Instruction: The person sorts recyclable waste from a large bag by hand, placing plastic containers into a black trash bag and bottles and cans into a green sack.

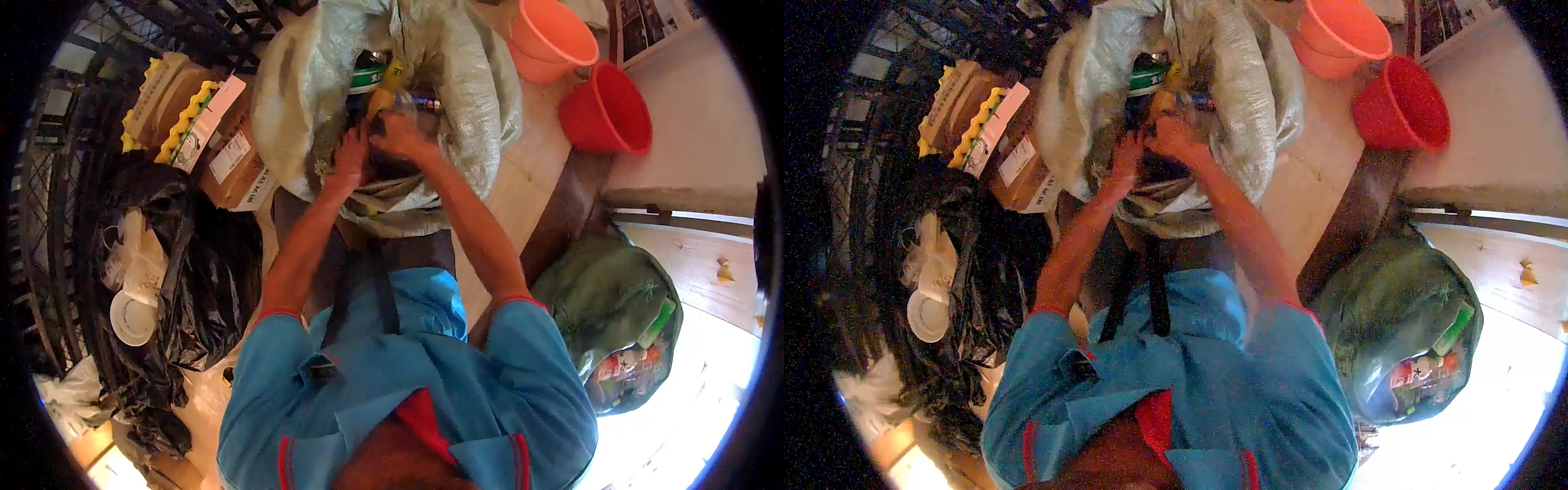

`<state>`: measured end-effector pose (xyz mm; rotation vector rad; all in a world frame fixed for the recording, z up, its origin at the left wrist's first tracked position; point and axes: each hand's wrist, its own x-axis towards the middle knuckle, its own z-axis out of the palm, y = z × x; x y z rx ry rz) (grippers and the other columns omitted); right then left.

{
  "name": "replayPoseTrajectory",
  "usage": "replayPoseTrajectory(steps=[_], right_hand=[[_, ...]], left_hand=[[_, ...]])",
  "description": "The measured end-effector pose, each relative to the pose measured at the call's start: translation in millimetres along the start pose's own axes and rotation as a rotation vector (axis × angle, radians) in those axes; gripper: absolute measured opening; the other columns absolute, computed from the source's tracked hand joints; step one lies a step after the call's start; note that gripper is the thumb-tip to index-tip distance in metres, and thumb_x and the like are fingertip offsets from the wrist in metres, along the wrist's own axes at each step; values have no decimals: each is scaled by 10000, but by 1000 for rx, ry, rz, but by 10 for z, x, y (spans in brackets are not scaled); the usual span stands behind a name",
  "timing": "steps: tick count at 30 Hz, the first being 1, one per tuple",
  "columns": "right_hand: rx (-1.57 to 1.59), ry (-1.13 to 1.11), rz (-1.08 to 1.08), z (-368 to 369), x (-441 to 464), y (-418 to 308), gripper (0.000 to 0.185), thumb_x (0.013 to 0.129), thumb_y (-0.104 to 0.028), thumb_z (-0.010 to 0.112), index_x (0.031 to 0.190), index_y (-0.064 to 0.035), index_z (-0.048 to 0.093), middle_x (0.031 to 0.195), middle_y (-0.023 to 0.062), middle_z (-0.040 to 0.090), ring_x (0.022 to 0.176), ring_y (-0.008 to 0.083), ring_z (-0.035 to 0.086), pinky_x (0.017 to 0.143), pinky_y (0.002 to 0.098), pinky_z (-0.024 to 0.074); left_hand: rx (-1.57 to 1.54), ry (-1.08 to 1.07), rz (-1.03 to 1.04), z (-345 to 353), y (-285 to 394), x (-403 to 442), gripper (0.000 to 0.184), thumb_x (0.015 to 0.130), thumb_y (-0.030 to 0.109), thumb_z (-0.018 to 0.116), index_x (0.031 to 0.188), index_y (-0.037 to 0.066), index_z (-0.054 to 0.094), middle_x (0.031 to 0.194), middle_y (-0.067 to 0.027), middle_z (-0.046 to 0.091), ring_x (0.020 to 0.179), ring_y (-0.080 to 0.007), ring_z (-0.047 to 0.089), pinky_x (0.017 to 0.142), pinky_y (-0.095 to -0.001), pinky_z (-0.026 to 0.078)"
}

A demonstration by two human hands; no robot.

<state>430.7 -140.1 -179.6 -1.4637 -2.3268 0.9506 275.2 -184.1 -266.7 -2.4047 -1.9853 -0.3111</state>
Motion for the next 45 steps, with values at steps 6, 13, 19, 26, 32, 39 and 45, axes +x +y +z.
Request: replayPoseTrajectory(steps=[6, 13, 19, 26, 32, 39, 45], right_hand=[[626, -108, 229, 172, -254, 149, 619, 719, -472, 677, 1131, -24, 562, 1015, 166, 618, 947, 263, 600, 794, 387, 500], [1270, -26, 346, -351, -814, 138, 596, 870, -572, 438, 1181, -77, 551, 1102, 78, 583, 965, 180, 575, 750, 320, 517], [1517, -161, 494, -609, -1273, 234, 482, 875, -480, 507, 1150, -86, 540, 986, 64, 618, 819, 153, 607, 650, 277, 521], [1640, -233, 240, -848, -1591, -14, 574, 794, -359, 624, 1220, -22, 439, 1030, 109, 598, 851, 197, 604, 706, 306, 516], [1350, 164, 43, -1550, -2474, 258, 760, 683, -356, 696, 1274, 8, 387, 1095, 128, 575, 953, 223, 579, 819, 354, 479], [763, 1328, 678, -2141, -4692, 740, 763, 745, -358, 666, 1307, 27, 324, 1091, 113, 572, 986, 200, 559, 854, 343, 441], [568, 1678, 836, -2061, -6184, 652, 742, 731, -341, 700, 1270, 38, 359, 1012, 160, 599, 849, 250, 615, 698, 364, 527]], left_hand=[[-319, 32, 45, -1141, 228, -79, 918, 488, 154, 796, 1284, 38, 352, 1146, -164, 487, 1040, -366, 473, 885, -471, 371], [-571, 292, 244, -1820, 864, -287, 791, 538, 144, 755, 1248, 59, 418, 1224, -138, 469, 1175, -315, 429, 996, -481, 296], [-403, 337, 724, -1623, 1238, -548, 633, 681, 139, 627, 1282, 150, 428, 1315, -105, 409, 1250, -303, 370, 1017, -507, 293], [-401, 300, 914, -1856, 1424, -755, 569, 720, 133, 582, 1271, 180, 446, 1295, -117, 407, 1255, -318, 358, 1017, -519, 286], [-654, 336, 630, -1841, 1395, -649, 517, 734, 262, 631, 1185, 50, 492, 1277, -196, 413, 1218, -392, 367, 1016, -519, 275], [-825, 112, 111, -913, 767, -173, 347, 789, 60, 591, 1132, 22, 559, 1153, -154, 547, 1070, -288, 523, 902, -383, 423], [-1112, -139, 142, -1452, 1654, -248, 267, 828, 82, 595, 1087, 19, 580, 970, -80, 603, 902, -170, 573, 785, -307, 485]])
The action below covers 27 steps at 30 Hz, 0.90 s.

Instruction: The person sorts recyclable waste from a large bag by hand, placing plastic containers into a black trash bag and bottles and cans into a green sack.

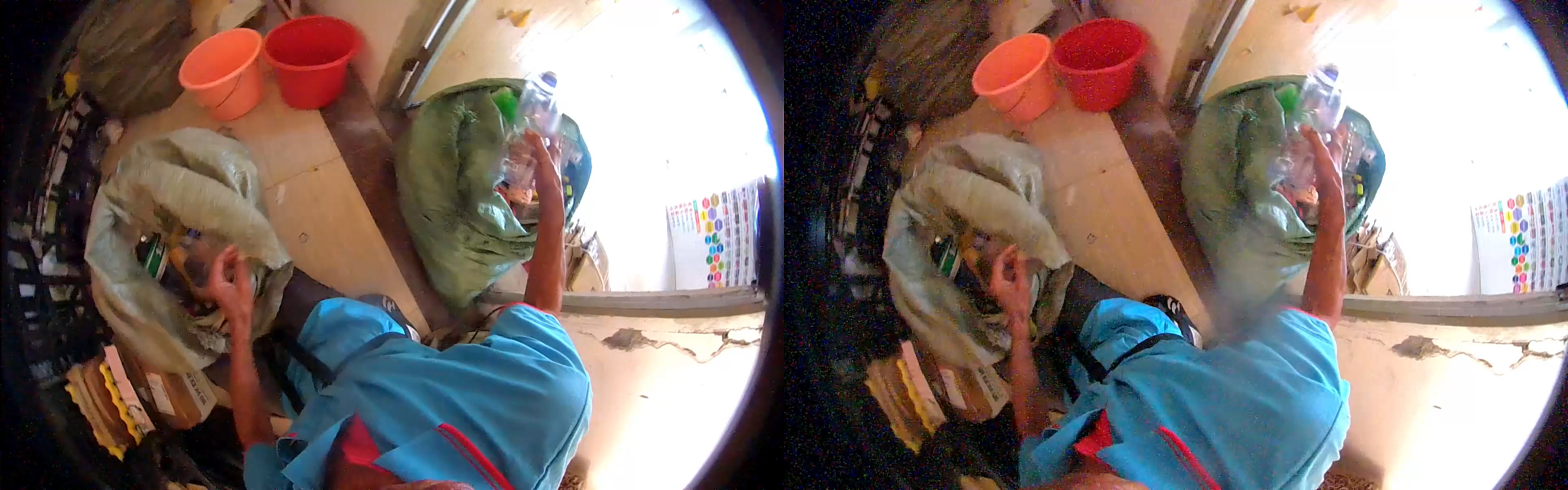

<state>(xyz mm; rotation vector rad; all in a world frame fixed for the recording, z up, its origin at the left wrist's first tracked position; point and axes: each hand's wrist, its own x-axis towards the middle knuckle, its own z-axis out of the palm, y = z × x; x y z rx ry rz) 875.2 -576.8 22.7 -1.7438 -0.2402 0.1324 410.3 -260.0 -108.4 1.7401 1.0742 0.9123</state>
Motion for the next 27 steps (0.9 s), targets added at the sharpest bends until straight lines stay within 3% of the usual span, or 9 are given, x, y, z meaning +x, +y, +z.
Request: replayPoseTrajectory(steps=[2, 4, 7, 11, 16, 19, 22, 24, 27], right_hand=[[-123, 191, 23, -342, 63, 251, 795, 714, -345, 715, 1292, 48, 336, 1017, 167, 599, 857, 247, 608, 697, 354, 521], [-714, 107, -35, -817, 390, 1070, 844, 700, -358, 727, 1305, 59, 311, 1059, 181, 585, 883, 252, 593, 721, 340, 510], [-806, 155, -267, -656, 198, 1112, 829, 684, -388, 729, 1271, 50, 341, 944, 187, 621, 876, 239, 599, 804, 368, 473], [-972, -119, 37, -371, 24, 835, 992, 596, -444, 767, 1308, 24, 259, 1263, 278, 420, 1121, 377, 484, 891, 432, 431], [-895, -82, 86, -334, -48, 767, 1032, 590, -449, 728, 1362, -3, 207, 1303, 273, 394, 1182, 388, 433, 967, 432, 371], [-879, -74, 0, -383, -13, 921, 1050, 581, -426, 730, 1371, 5, 189, 1290, 268, 407, 1176, 384, 438, 963, 433, 376], [-889, -48, -13, -340, -21, 926, 1086, 581, -424, 744, 1383, 4, 149, 1250, 278, 428, 1155, 399, 444, 957, 450, 375], [-949, -11, -71, -314, -46, 934, 1070, 616, -432, 738, 1385, -3, 129, 1249, 296, 409, 1162, 417, 424, 957, 466, 370], [-990, -5, -35, -252, -43, 876, 1073, 634, -470, 733, 1385, -5, 124, 1261, 296, 392, 1182, 416, 404, 960, 463, 367]], left_hand=[[-152, -203, -13, 451, 252, -6, 258, 828, 108, 613, 1067, 13, 586, 930, -63, 607, 850, -148, 575, 747, -299, 497], [-332, -462, -106, 1036, 493, -83, 275, 829, 140, 629, 1063, 5, 579, 923, -81, 609, 796, -152, 598, 723, -294, 507], [-460, -789, -323, 1906, 848, -170, 398, 819, 196, 654, 1127, -22, 525, 960, -108, 602, 823, -185, 620, 736, -321, 520], [-492, -942, -381, 2815, 964, -137, 691, 783, 293, 696, 1278, -50, 357, 1017, -140, 584, 922, -198, 592, 774, -327, 505], [-418, -975, -417, 3481, 1155, -47, 906, 728, 385, 734, 1340, -61, 239, 1035, -165, 581, 946, -220, 579, 809, -331, 482], [-487, -1069, -451, 3655, 1421, -102, 879, 748, 362, 717, 1344, -55, 225, 1014, -155, 580, 897, -212, 588, 790, -320, 484], [-582, -1067, -483, 3730, 1568, -53, 675, 759, 312, 705, 1230, -55, 390, 917, -122, 586, 805, -205, 603, 741, -309, 499], [-585, -1099, -530, 3665, 1657, 5, 357, 792, 230, 665, 1010, -21, 536, 811, -74, 573, 716, -188, 605, 687, -304, 515], [-837, -1098, -558, 3489, 1819, 136, 153, 817, 162, 628, 839, 22, 571, 746, -44, 560, 688, -173, 604, 651, -308, 525]])
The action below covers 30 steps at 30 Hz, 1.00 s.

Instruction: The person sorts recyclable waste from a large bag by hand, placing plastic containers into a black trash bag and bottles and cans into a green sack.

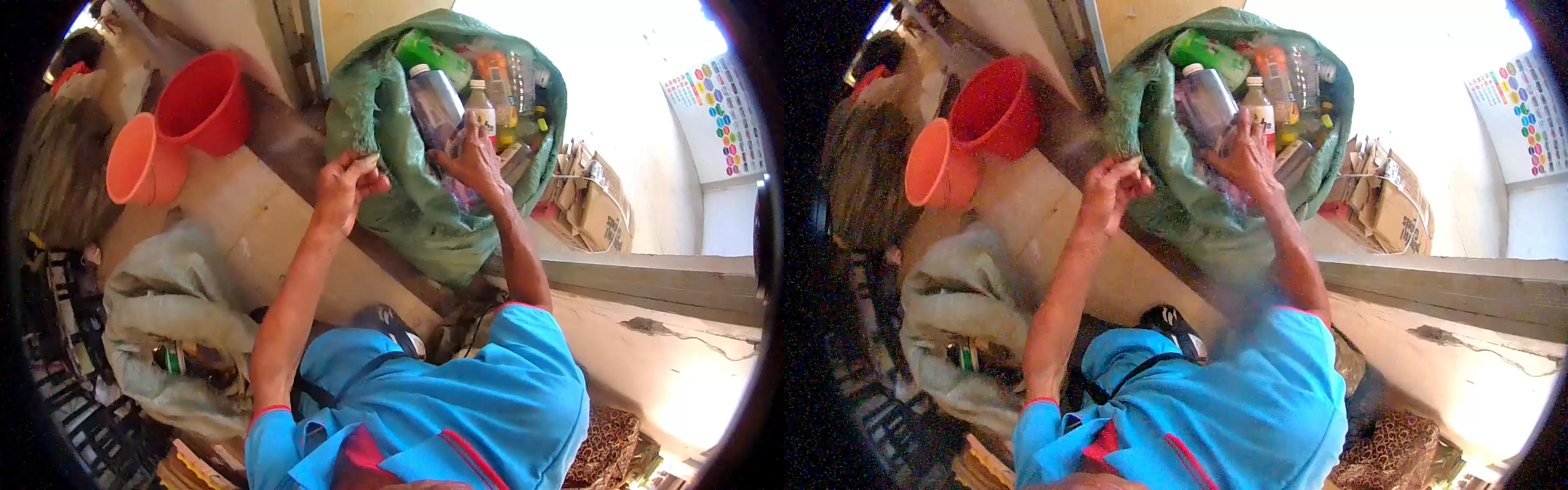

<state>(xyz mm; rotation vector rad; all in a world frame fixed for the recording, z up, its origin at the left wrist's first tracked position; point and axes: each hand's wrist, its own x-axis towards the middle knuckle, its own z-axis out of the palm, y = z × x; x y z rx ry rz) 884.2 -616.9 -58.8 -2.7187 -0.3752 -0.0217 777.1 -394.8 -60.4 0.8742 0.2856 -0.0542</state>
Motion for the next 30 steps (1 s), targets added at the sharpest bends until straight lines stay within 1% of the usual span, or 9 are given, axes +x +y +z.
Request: replayPoseTrajectory(steps=[3, 6, 8, 10, 15, 18, 22, 25, 30], right_hand=[[183, 36, -56, -155, 9, 62, 965, 649, -454, 742, 1347, 11, 264, 1275, 283, 382, 1203, 403, 386, 970, 443, 361], [75, 575, -116, -519, 42, 396, 617, 734, -311, 720, 1177, 46, 482, 1082, 230, 544, 1010, 355, 519, 883, 406, 417], [-161, 819, 114, -743, 80, 763, 679, 740, -446, 670, 1103, 104, 503, 1056, 260, 549, 1021, 390, 505, 901, 420, 408], [-387, 690, 476, -626, 178, 1625, 837, 715, -610, 612, 1223, 43, 480, 1250, 298, 442, 1101, 393, 473, 960, 419, 366], [69, 478, 343, -73, 369, 3193, 755, 750, -390, 669, 1323, -2, 367, 1117, 184, 565, 982, 225, 564, 855, 331, 439], [-243, 415, 443, -453, 458, 2986, 475, 775, -297, 624, 1122, 14, 535, 890, 169, 631, 802, 243, 610, 733, 368, 487], [1021, 870, 94, -1784, 705, 1889, 354, 858, -208, 479, 1095, 49, 536, 980, 165, 605, 876, 271, 591, 797, 392, 482], [1459, 941, -86, -2738, 789, 1065, 392, 910, -183, 311, 1147, 79, 481, 1138, 204, 531, 1011, 324, 539, 889, 445, 442], [1248, 975, -233, -3609, 903, 521, 370, 878, -240, 422, 1097, 37, 533, 1062, 158, 573, 982, 289, 558, 865, 384, 449]], left_hand=[[-22, 8, 143, 4, 210, -134, 95, 832, 119, 600, 860, 30, 577, 752, -35, 564, 699, -169, 606, 707, -307, 513], [-72, -27, 223, -105, 315, -245, 66, 840, 76, 582, 895, 40, 585, 824, -32, 585, 779, -154, 598, 802, -291, 466], [52, 68, 304, -83, 472, -355, 91, 835, 61, 589, 924, 45, 588, 894, -27, 595, 860, -134, 573, 832, -263, 429], [15, 34, 297, -90, 508, -374, 120, 838, 93, 593, 951, 53, 588, 935, -17, 602, 897, -130, 553, 862, -291, 413], [-373, -143, 36, -126, 530, -314, 161, 845, 131, 561, 989, 63, 586, 1014, -37, 613, 981, -181, 540, 905, -399, 395], [-414, -288, 73, -199, 725, -113, 172, 834, 121, 558, 994, 64, 591, 1048, -57, 612, 1043, -199, 523, 924, -397, 393], [-428, -467, 325, 75, 1586, -93, 174, 837, 129, 547, 987, 55, 593, 1037, -76, 617, 1006, -219, 550, 896, -388, 422], [-386, -513, 513, 356, 2190, -311, 172, 841, 124, 531, 989, 57, 586, 1025, -73, 614, 987, -214, 553, 873, -384, 433], [-300, -449, 720, 494, 2562, -638, 169, 848, 116, 505, 993, 61, 574, 1005, -68, 608, 954, -206, 558, 836, -377, 450]])
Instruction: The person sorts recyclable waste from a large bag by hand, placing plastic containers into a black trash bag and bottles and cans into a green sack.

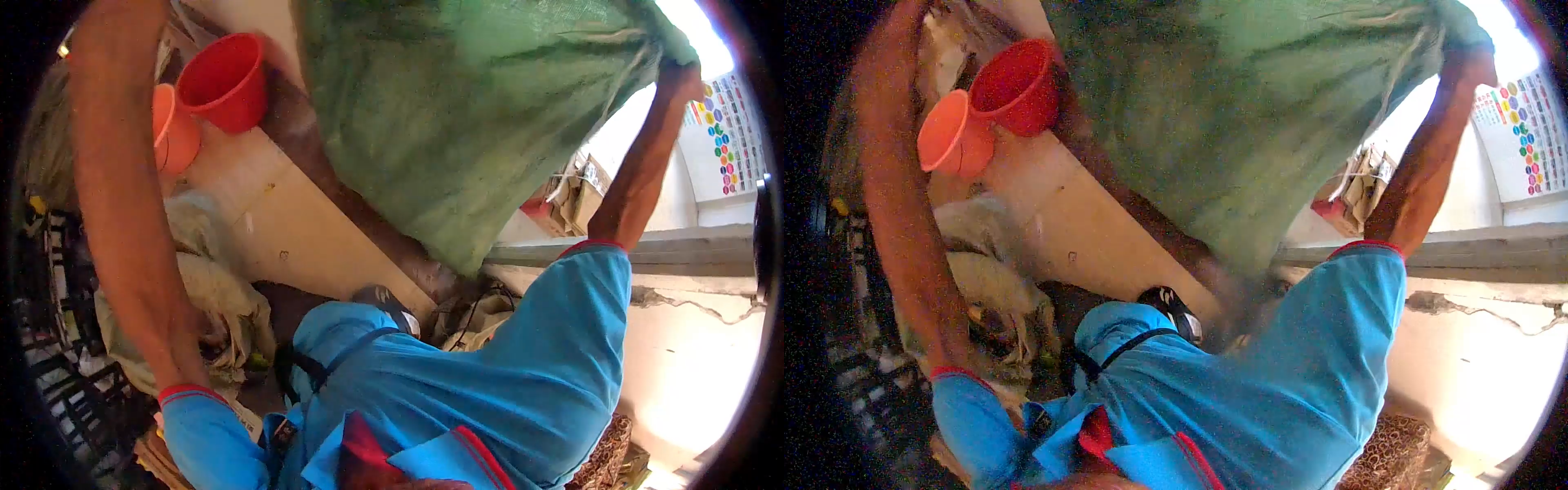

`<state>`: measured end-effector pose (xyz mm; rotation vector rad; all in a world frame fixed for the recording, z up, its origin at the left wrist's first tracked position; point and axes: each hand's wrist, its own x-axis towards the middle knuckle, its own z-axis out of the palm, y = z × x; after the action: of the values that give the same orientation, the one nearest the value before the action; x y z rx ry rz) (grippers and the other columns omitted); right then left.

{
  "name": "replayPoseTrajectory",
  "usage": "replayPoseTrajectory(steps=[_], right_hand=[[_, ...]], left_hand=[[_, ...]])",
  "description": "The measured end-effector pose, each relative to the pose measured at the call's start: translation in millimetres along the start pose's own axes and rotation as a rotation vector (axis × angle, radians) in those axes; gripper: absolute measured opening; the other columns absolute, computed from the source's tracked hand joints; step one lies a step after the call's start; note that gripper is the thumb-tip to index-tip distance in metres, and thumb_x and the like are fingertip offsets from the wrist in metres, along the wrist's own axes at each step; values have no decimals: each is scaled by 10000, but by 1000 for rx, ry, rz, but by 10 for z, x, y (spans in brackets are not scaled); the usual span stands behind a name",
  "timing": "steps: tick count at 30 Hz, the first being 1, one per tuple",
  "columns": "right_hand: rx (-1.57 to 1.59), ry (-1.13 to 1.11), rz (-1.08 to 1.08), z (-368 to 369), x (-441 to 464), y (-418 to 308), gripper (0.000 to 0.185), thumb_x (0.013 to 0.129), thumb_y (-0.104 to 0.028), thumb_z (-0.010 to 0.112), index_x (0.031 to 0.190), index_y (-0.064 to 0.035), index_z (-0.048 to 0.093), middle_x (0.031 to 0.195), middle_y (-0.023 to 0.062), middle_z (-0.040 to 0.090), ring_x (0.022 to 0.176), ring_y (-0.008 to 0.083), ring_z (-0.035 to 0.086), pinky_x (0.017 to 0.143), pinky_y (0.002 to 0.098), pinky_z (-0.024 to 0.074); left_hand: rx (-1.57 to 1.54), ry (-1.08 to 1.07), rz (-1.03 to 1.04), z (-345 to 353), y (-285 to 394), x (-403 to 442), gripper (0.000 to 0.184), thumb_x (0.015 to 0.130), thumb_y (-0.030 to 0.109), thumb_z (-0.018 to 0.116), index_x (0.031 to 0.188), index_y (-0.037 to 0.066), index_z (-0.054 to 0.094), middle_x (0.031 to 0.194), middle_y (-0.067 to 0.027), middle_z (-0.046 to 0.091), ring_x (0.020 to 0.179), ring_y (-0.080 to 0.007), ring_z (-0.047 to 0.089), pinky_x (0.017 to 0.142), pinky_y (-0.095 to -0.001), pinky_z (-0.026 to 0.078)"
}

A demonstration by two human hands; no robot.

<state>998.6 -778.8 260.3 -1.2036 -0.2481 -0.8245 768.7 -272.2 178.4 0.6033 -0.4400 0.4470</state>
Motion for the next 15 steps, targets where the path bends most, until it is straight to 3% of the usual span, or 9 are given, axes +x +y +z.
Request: replayPoseTrajectory(steps=[3, 6, 7, 9, 11, 12, 14, 15], right_hand=[[-158, -36, -36, 67, 149, -28, 361, 859, -274, 488, 1066, 11, 564, 1016, 130, 598, 964, 268, 569, 850, 347, 454], [-204, -56, 138, -267, -211, 430, 409, 842, -337, 545, 1061, 7, 581, 941, 99, 626, 892, 252, 596, 782, 339, 479], [-518, 109, 103, -527, -191, 864, 556, 736, -393, 675, 938, 121, 612, 845, 153, 640, 711, 197, 610, 647, 325, 504], [-644, 294, 273, -917, -599, 1483, 525, 744, -403, 679, 891, 96, 615, 785, 135, 627, 703, 211, 603, 619, 339, 488], [-561, 432, 474, -1241, -1268, 1848, 499, 752, -414, 683, 844, 72, 618, 726, 116, 614, 694, 226, 595, 591, 353, 471], [-358, 483, 494, -1272, -1614, 1827, 541, 703, -372, 740, 958, 81, 592, 849, 132, 615, 785, 234, 591, 631, 360, 481], [-427, 222, 555, -1868, -1912, 1977, 621, 691, -353, 752, 1063, 94, 535, 987, 163, 583, 848, 252, 578, 694, 361, 485], [-430, 222, 556, -2181, -1948, 2177, 621, 691, -353, 752, 1063, 94, 535, 987, 163, 583, 848, 252, 578, 694, 361, 485]], left_hand=[[107, 93, 73, 14, 65, -137, 169, 852, 112, 490, 995, 63, 567, 994, -65, 605, 935, -201, 561, 814, -373, 460], [248, 346, 29, -100, -138, -496, 170, 857, 107, 474, 997, 66, 560, 982, -62, 602, 915, -197, 563, 792, -369, 471], [283, 463, -45, -192, -272, -656, 170, 858, 105, 469, 997, 66, 558, 978, -62, 601, 909, -195, 564, 785, -367, 474], [281, 653, -263, -452, -587, -1078, 172, 867, 105, 455, 1011, 78, 546, 987, -52, 594, 905, -190, 563, 770, -364, 475], [258, 765, -436, -845, -894, -1493, 165, 877, 108, 448, 1018, 89, 532, 988, -42, 584, 883, -184, 561, 737, -359, 475], [255, 812, -493, -1107, -1040, -1679, 157, 878, 110, 450, 1013, 89, 526, 976, -40, 580, 860, -182, 562, 711, -356, 478], [269, 828, -537, -1403, -1185, -1911, 155, 876, 105, 450, 1013, 85, 519, 951, -44, 576, 820, -179, 564, 683, -351, 483], [287, 839, -579, -1451, -1205, -1978, 154, 874, 100, 450, 1013, 82, 512, 926, -47, 573, 780, -176, 566, 655, -346, 489]])
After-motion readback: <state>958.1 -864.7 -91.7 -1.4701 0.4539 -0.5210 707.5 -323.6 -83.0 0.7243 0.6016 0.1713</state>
